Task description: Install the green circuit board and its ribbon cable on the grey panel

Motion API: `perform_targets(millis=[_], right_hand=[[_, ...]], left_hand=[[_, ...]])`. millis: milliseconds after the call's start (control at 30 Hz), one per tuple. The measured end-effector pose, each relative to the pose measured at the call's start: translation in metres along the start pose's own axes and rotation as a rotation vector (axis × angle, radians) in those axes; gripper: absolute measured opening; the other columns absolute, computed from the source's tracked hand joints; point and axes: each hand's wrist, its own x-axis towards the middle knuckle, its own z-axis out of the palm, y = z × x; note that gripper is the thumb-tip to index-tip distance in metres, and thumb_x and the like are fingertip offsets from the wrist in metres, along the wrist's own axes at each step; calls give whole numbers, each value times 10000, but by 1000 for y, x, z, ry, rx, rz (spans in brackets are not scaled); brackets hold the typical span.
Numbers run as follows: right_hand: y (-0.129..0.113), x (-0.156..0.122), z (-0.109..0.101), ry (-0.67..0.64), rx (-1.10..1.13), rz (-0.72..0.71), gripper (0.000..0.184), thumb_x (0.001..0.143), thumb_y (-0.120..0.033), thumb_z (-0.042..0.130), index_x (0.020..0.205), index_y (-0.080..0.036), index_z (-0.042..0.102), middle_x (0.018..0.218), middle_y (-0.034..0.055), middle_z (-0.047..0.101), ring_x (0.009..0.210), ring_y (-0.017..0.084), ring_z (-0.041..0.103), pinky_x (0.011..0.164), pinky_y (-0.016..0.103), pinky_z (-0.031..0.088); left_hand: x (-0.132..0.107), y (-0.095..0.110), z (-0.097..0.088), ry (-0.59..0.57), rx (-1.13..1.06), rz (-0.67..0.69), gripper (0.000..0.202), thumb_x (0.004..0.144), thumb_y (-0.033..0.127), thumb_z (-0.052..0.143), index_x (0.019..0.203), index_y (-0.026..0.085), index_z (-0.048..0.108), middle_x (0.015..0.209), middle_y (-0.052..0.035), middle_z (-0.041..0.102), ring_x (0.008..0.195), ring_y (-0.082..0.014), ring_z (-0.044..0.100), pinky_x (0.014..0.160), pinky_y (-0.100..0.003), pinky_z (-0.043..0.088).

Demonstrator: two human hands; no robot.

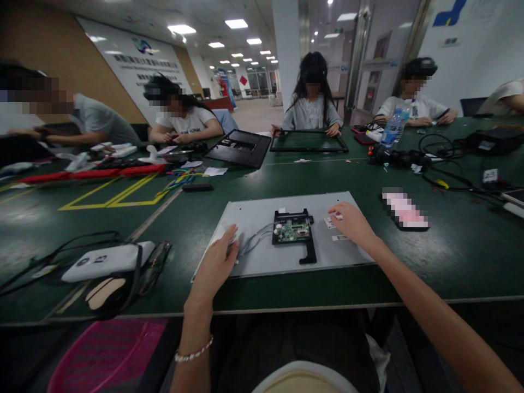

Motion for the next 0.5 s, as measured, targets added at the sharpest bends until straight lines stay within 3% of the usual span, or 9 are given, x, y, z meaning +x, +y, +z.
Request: perform_targets(millis=[233, 367, 500], right_hand=[[-41, 39, 3, -86, -7, -215, 240, 866, -234, 522, 1060, -204, 661, 1090, 80, 656, 1057, 232, 578, 932, 386, 434], [-62, 71, 26, -189, -29, -322, 294, 870, -266, 564, 1136, -170, 641, 1155, 106, 642, 1088, 231, 575, 967, 349, 409], [-73, 95, 52, -231, -2, -334, 287, 882, -262, 559, 1120, -135, 659, 1104, 118, 667, 1068, 226, 590, 936, 321, 423]], left_hand=[[0, -5, 5, 24, -24, -36, 476, 915, 251, 419, 1377, 142, 380, 1293, -144, 552, 1200, -245, 525, 1036, -420, 395], [0, -9, 5, 23, -21, -43, 482, 891, 150, 367, 1373, 137, 383, 1276, -141, 554, 1189, -238, 525, 1035, -419, 400], [0, -8, 2, 47, -14, -42, 495, 859, 92, 336, 1347, 135, 408, 1300, -134, 534, 1231, -237, 488, 1059, -420, 382]])
